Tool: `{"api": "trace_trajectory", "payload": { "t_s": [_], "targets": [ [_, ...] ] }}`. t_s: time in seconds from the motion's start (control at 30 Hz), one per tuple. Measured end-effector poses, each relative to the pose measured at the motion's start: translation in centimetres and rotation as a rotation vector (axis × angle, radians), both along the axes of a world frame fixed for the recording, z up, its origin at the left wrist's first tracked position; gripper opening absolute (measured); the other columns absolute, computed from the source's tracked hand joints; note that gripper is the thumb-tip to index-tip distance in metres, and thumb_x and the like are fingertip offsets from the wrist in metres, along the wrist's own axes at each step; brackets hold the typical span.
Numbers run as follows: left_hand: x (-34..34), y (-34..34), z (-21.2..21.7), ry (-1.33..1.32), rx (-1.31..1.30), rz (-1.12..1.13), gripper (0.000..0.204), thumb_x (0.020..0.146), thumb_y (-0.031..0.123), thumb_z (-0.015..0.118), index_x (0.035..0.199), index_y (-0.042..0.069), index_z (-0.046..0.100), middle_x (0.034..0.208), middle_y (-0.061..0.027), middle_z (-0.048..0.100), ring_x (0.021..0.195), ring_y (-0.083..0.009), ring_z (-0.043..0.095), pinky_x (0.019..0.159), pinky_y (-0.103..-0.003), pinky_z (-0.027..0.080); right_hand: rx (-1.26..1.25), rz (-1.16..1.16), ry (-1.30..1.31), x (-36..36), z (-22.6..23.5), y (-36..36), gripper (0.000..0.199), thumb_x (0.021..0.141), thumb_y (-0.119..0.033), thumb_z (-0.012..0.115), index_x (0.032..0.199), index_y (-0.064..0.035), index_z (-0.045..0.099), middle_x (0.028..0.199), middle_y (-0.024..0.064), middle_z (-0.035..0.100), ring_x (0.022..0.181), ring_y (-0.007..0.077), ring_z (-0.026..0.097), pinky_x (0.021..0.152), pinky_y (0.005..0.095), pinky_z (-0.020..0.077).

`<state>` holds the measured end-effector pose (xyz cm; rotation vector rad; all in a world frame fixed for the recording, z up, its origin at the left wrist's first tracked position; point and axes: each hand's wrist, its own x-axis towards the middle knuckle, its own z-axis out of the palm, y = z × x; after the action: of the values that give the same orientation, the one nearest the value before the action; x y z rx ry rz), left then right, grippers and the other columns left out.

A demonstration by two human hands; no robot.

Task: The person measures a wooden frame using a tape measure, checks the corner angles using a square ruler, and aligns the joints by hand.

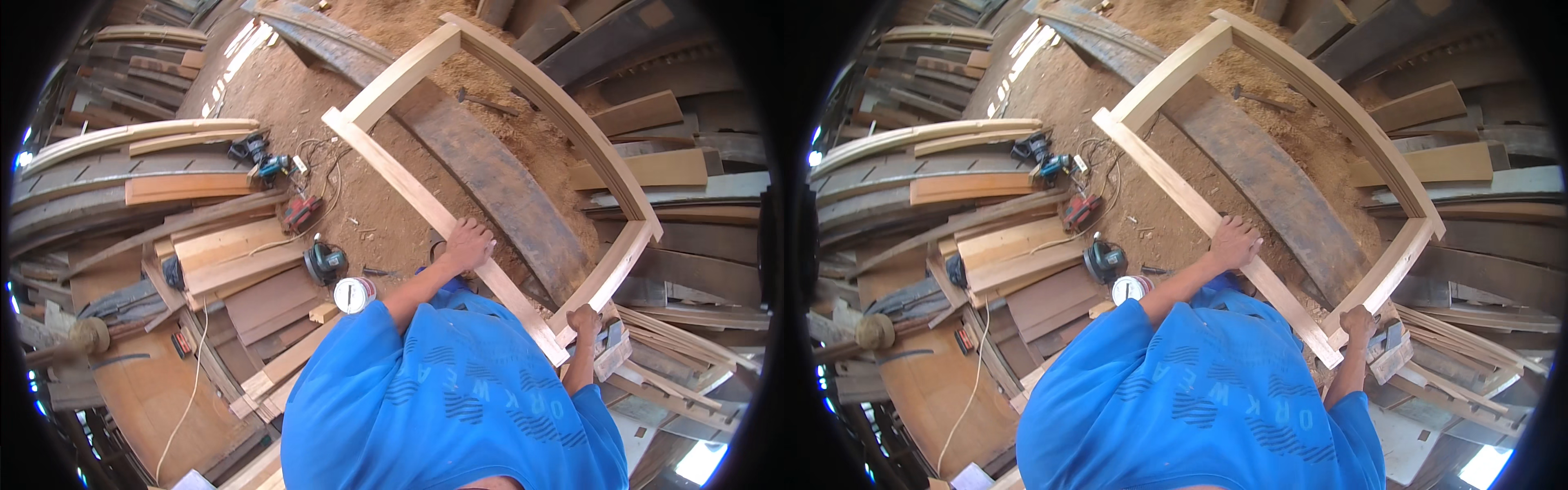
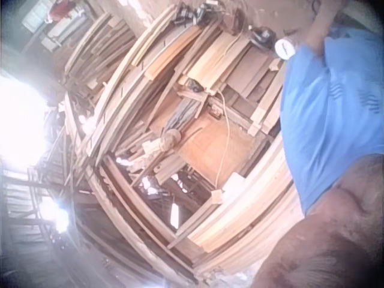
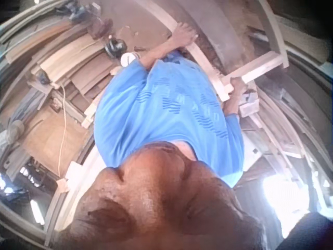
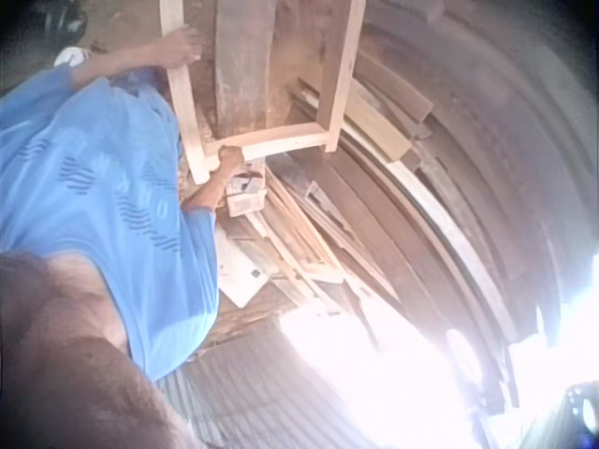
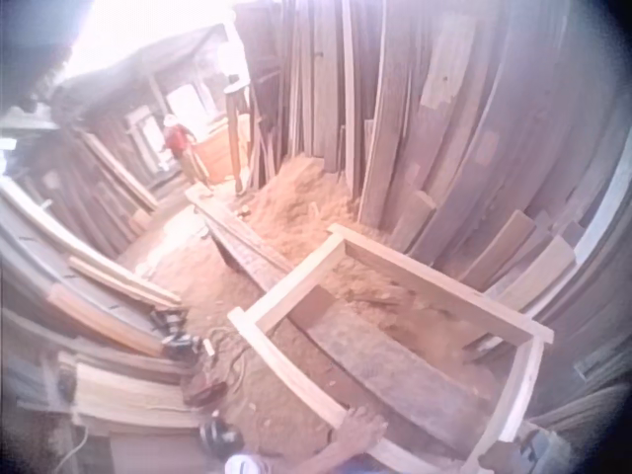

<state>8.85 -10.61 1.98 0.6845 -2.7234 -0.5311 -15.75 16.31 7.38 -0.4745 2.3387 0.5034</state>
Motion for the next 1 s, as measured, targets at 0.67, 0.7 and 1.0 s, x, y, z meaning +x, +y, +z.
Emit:
{"api": "trace_trajectory", "payload": {
  "t_s": [0.67,0.7,1.0],
  "targets": [
    [-1.9,-0.8,1.5,-0.485,0.114,-0.064,0.038,0.094,0.038,0.049,0.102,0.008,0.072,0.117,-0.0135,0.068,0.118,-0.0295,0.057,0.098,-0.050,0.037,-0.161,-0.142,0.152,1.9,-1.5,2.5,0.054,0.085,-0.039,0.071,0.123,-0.0003,0.065,0.121,0.0248,0.066,0.110,0.0374,0.066,0.094,0.0460,0.0525],
    [-2.4,-0.9,1.1,-0.573,0.075,-0.086,0.044,0.097,0.040,0.044,0.107,0.008,0.072,0.124,-0.0153,0.067,0.124,-0.0305,0.056,0.104,-0.052,0.036,-0.235,-0.303,0.178,2.3,-1.7,3.3,0.061,0.086,-0.038,0.070,0.130,0.0017,0.057,0.123,0.0270,0.063,0.113,0.0390,0.064,0.095,0.0468,0.0517],
    [-5.7,-4.0,1.6,-0.837,0.191,-0.695,0.052,0.101,0.042,0.035,0.125,0.005,0.062,0.133,-0.0246,0.059,0.119,-0.0439,0.058,0.101,-0.060,0.040,-0.466,-0.535,0.627,10.9,-8.2,6.3,0.069,0.087,-0.033,0.065,0.139,0.0068,0.042,0.139,0.0276,0.049,0.125,0.0432,0.050,0.103,0.0491,0.0432]
  ]
}}
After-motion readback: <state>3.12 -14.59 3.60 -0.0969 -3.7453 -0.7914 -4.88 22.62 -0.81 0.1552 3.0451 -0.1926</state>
